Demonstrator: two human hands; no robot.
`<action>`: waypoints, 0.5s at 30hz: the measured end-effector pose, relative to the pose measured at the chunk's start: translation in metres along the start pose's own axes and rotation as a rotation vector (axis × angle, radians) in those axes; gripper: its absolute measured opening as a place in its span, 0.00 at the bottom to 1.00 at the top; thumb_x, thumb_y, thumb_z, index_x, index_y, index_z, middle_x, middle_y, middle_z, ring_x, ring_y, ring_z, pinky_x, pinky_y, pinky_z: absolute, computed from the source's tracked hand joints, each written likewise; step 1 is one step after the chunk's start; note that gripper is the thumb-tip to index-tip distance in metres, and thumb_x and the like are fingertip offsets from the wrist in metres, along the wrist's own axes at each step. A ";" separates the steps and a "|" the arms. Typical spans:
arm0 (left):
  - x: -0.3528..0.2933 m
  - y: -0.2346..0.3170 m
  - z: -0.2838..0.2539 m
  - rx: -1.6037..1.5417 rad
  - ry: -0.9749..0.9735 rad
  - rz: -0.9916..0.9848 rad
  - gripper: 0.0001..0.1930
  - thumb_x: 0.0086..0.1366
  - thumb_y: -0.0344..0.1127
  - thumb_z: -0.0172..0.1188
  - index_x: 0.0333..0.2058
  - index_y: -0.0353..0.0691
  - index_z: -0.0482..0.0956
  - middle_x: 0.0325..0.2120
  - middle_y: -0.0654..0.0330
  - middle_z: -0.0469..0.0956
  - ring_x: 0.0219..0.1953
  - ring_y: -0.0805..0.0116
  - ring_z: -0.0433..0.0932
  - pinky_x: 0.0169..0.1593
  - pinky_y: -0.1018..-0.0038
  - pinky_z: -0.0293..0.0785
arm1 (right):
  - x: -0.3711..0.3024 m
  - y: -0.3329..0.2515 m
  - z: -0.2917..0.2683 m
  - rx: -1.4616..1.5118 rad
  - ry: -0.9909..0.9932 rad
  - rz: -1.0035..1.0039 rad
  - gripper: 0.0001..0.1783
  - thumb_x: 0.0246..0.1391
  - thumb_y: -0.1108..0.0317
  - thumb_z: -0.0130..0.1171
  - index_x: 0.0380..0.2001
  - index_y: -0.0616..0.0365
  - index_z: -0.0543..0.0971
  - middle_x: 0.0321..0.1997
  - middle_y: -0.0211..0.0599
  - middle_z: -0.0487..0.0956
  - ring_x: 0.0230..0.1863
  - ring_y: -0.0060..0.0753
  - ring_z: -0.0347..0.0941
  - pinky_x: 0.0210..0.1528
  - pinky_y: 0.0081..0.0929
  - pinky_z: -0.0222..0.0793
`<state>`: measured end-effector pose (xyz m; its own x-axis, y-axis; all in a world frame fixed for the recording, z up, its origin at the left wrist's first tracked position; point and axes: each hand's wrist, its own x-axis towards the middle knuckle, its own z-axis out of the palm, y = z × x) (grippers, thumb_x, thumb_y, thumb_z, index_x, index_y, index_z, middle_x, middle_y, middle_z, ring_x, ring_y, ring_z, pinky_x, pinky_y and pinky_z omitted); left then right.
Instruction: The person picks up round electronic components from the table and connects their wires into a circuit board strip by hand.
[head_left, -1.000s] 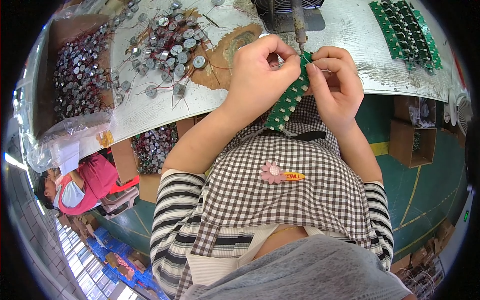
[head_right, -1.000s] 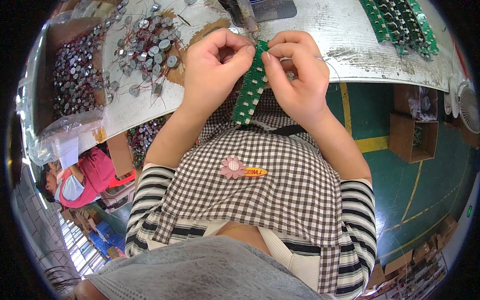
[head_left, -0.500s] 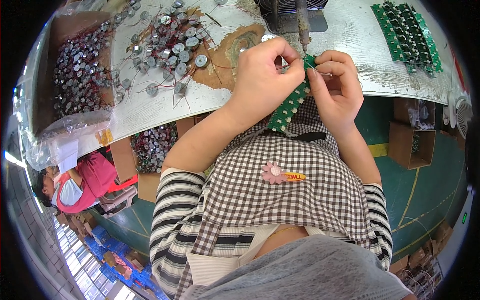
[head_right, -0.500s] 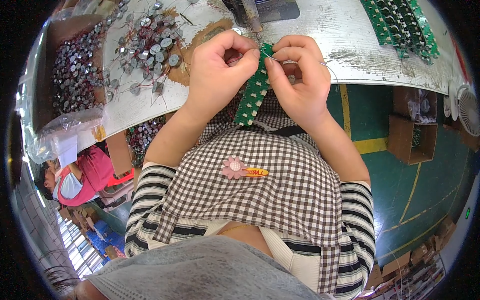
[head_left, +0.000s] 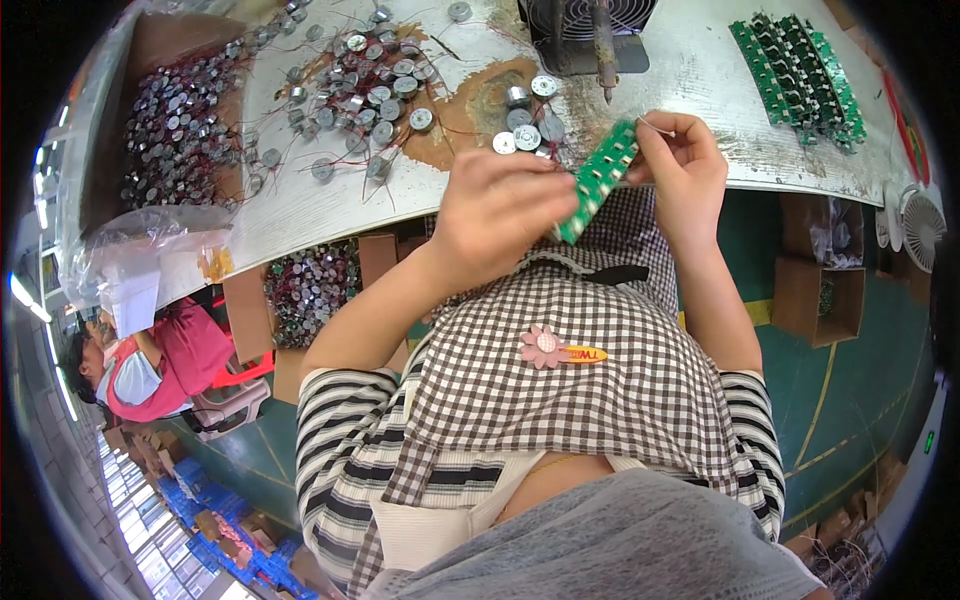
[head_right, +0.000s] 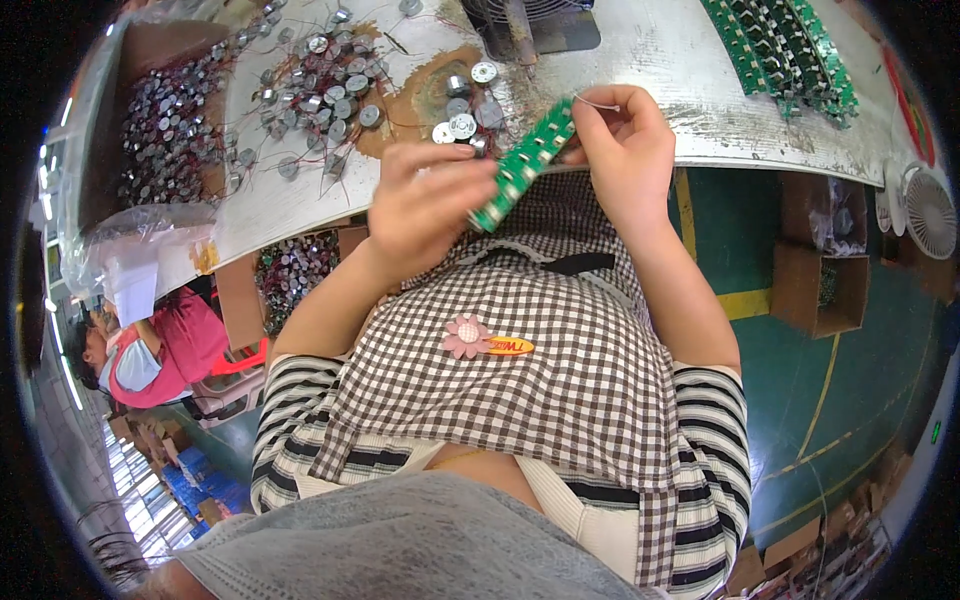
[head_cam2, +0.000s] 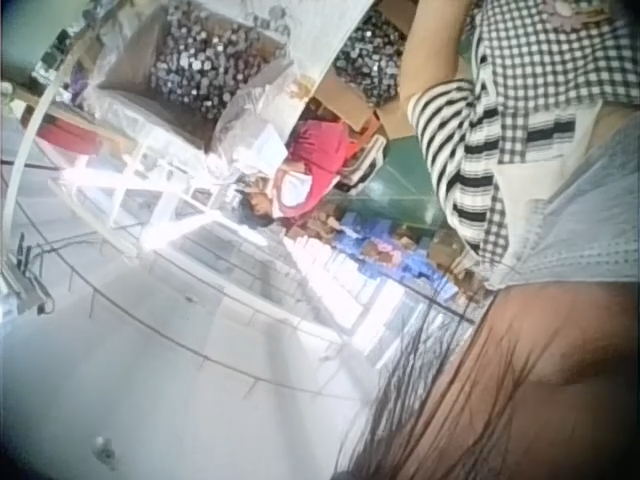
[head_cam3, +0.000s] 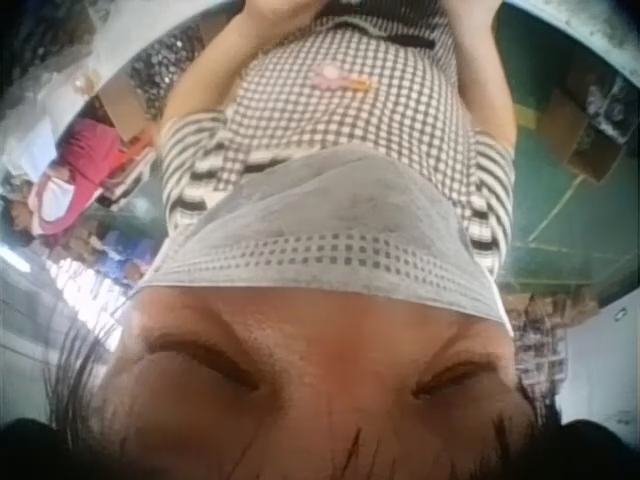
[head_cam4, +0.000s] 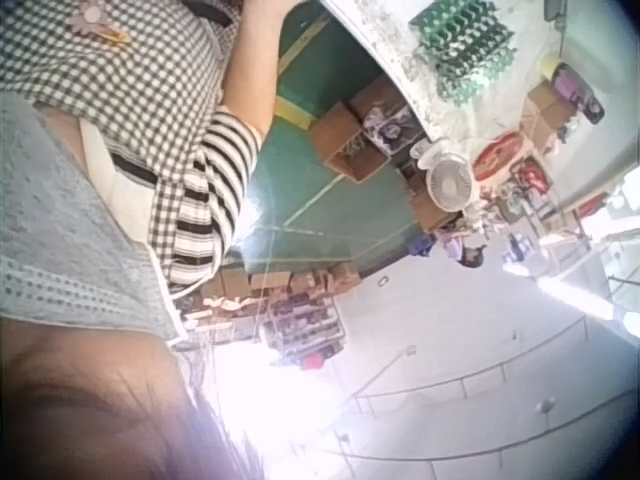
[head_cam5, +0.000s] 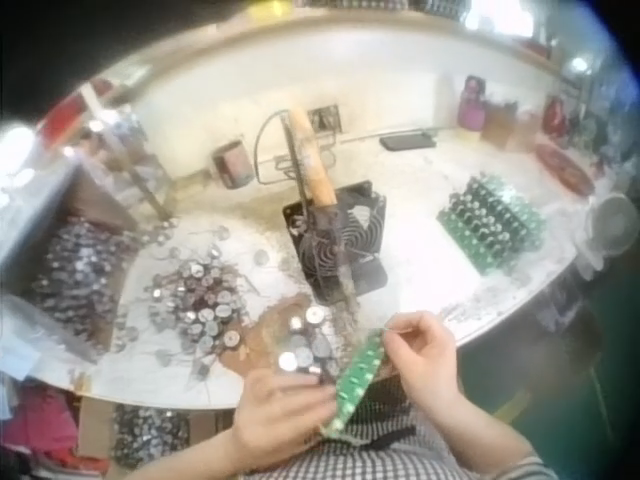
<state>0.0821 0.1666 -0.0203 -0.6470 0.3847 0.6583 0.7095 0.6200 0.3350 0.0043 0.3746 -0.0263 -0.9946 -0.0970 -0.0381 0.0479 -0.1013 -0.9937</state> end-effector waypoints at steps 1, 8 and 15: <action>0.005 -0.003 -0.004 -0.201 0.094 -0.110 0.15 0.52 0.29 0.63 0.41 0.45 0.80 0.39 0.61 0.80 0.44 0.64 0.76 0.44 0.68 0.68 | -0.005 0.000 0.000 -0.131 0.028 -0.111 0.07 0.53 0.78 0.56 0.37 0.67 0.74 0.28 0.37 0.78 0.24 0.20 0.75 0.25 0.15 0.71; 0.028 -0.002 -0.021 -1.133 0.594 -0.754 0.08 0.64 0.31 0.57 0.38 0.33 0.77 0.29 0.61 0.79 0.29 0.78 0.75 0.35 0.81 0.73 | -0.032 -0.036 0.025 -0.552 -0.194 -0.986 0.11 0.53 0.80 0.55 0.41 0.70 0.74 0.30 0.48 0.79 0.26 0.40 0.78 0.29 0.25 0.73; 0.032 0.022 -0.031 -1.474 0.389 -1.013 0.08 0.67 0.36 0.50 0.30 0.40 0.73 0.24 0.70 0.71 0.24 0.82 0.66 0.29 0.83 0.64 | -0.031 -0.037 0.064 -0.525 -0.257 -1.330 0.04 0.52 0.76 0.59 0.30 0.64 0.75 0.19 0.41 0.74 0.14 0.35 0.69 0.16 0.28 0.63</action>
<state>0.0860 0.1716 0.0288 -0.9924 -0.0078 -0.1231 -0.0903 -0.6338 0.7682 0.0391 0.3181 0.0183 -0.2296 -0.3994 0.8876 -0.9732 0.1054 -0.2043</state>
